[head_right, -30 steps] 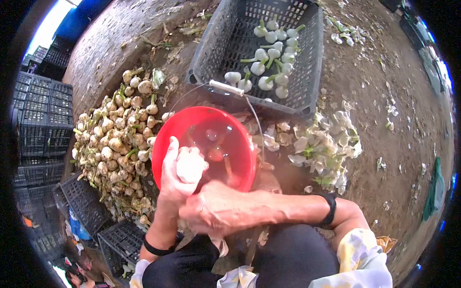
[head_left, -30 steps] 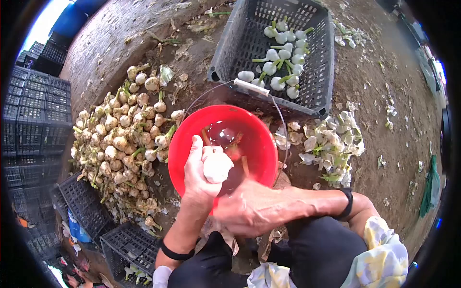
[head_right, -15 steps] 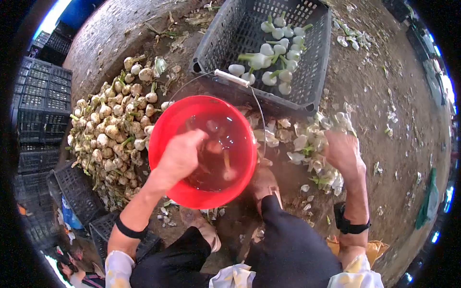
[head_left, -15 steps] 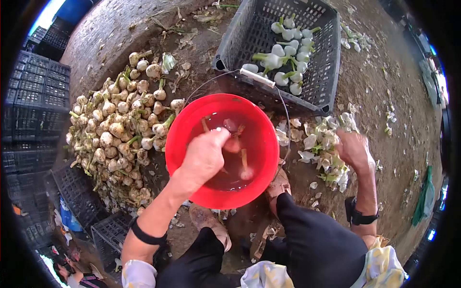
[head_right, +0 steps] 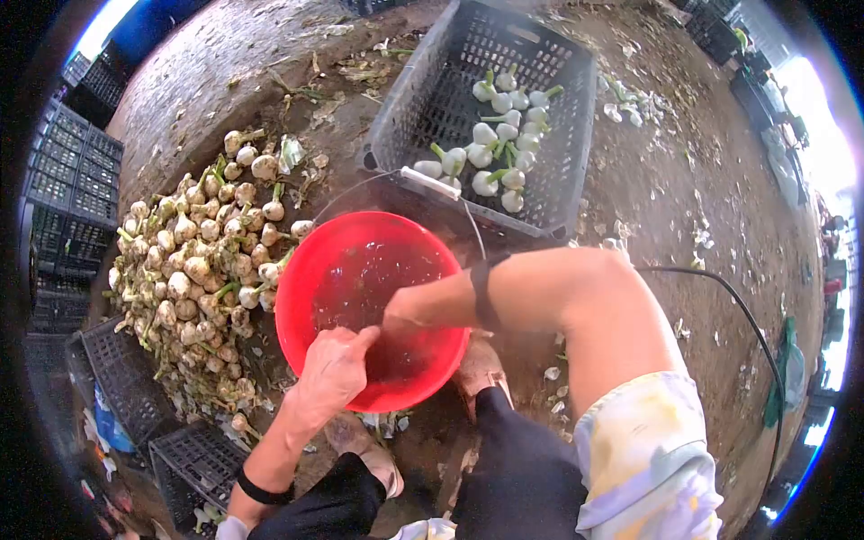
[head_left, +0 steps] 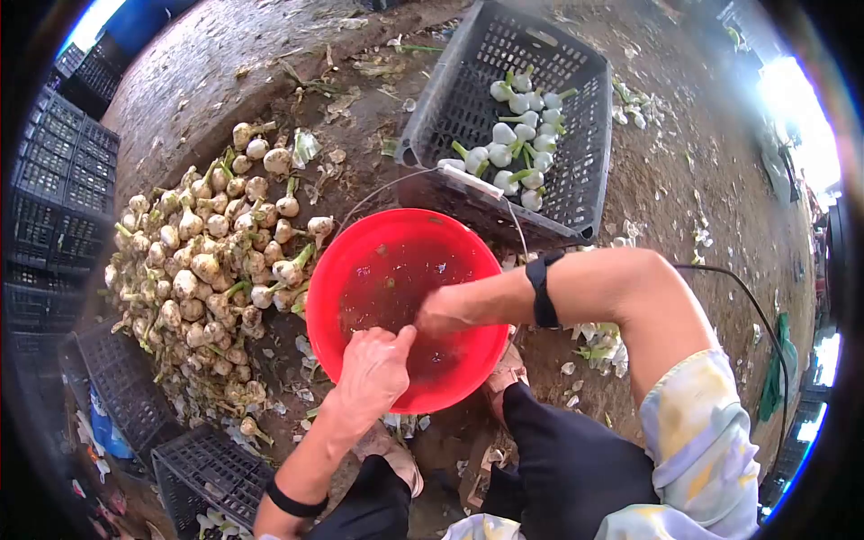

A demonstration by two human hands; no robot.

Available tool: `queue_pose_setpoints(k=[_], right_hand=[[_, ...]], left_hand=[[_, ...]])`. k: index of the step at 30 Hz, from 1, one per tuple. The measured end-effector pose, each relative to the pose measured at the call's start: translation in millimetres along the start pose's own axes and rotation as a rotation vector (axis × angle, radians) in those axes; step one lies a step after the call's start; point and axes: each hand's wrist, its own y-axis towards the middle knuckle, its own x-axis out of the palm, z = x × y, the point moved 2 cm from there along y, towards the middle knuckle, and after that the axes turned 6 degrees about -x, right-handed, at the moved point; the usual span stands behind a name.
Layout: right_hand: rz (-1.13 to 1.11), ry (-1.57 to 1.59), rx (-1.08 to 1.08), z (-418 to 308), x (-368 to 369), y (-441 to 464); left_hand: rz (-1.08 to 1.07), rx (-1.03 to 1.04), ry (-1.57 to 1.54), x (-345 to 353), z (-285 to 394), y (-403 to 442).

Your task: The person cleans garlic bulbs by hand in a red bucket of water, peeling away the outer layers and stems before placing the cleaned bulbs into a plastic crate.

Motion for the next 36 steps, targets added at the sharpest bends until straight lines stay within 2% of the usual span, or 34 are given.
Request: queue_pose_setpoints(k=[1,3,4,6,7,9,10,12,14,16,19,20,22,23,25,26,27,29,30,32,33,35,36], right_hand=[[-0.008,-0.001,-0.003,-14,-17,0],[-0.178,-0.100,-0.046,-74,-83,-5],[-0.186,-0.097,-0.049,-87,-100,-1],[-0.410,0.129,0.212,-103,-127,7],[-0.469,0.194,0.363,-116,-152,-4],[-0.345,-0.077,0.266,-111,-140,-11],[-0.350,-0.073,0.254,-109,-129,-7],[-0.293,-0.026,0.100,-109,-98,2],[-0.325,0.014,0.069,-100,-66,7],[-0.413,0.050,0.054,-93,-49,13],[-0.448,0.098,0.019,-98,-79,5],[-0.447,0.102,0.015,-88,-65,5],[-0.414,0.200,-0.244,-67,-28,5],[-0.413,0.200,-0.237,-74,-35,6],[-0.386,0.226,0.267,-101,-72,6],[-0.015,0.691,0.346,-113,-114,-13],[0.037,0.750,0.234,-111,-136,-14],[0.286,0.856,0.299,-114,-170,-27],[0.288,0.847,0.292,-120,-176,-32],[0.600,1.128,0.244,-131,-183,-39],[0.600,1.126,0.236,-134,-180,-38],[0.969,1.477,0.206,-136,-169,-38],[0.915,1.267,0.248,-137,-169,-40]], left_hand=[[0.255,0.016,-0.154,-2,-5,-8],[0.454,-0.073,-0.363,-8,-8,-18],[0.411,-0.169,-0.623,-6,-15,-21],[0.317,-0.360,-1.047,-8,-23,-24],[0.325,-0.376,-1.050,-10,-25,-24],[0.364,-0.386,-1.201,-13,-27,-24],[0.422,-0.391,-1.235,-10,-28,-24],[0.497,-0.408,-1.281,-8,-28,-24],[0.583,-0.397,-1.322,-10,-32,-24],[0.546,-0.407,-1.354,-9,-30,-26],[0.500,-0.410,-1.393,-12,-31,-27],[0.470,-0.407,-1.397,-11,-31,-27],[0.414,-0.410,-1.445,-12,-30,-26],[0.410,-0.403,-1.447,-13,-29,-25],[0.424,-0.428,-1.426,-15,-29,-27],[0.425,-0.429,-1.423,-18,-27,-28],[0.438,-0.459,-1.372,-21,-23,-29],[0.403,-0.488,-1.275,-24,-20,-29],[0.309,-0.432,-1.390,-25,-18,-28],[0.188,-0.307,-1.721,-24,-13,-25],[0.195,-0.307,-1.715,-24,-14,-23],[0.303,-0.269,-1.795,-23,-17,-23],[0.376,-0.287,-1.777,-22,-16,-22]])
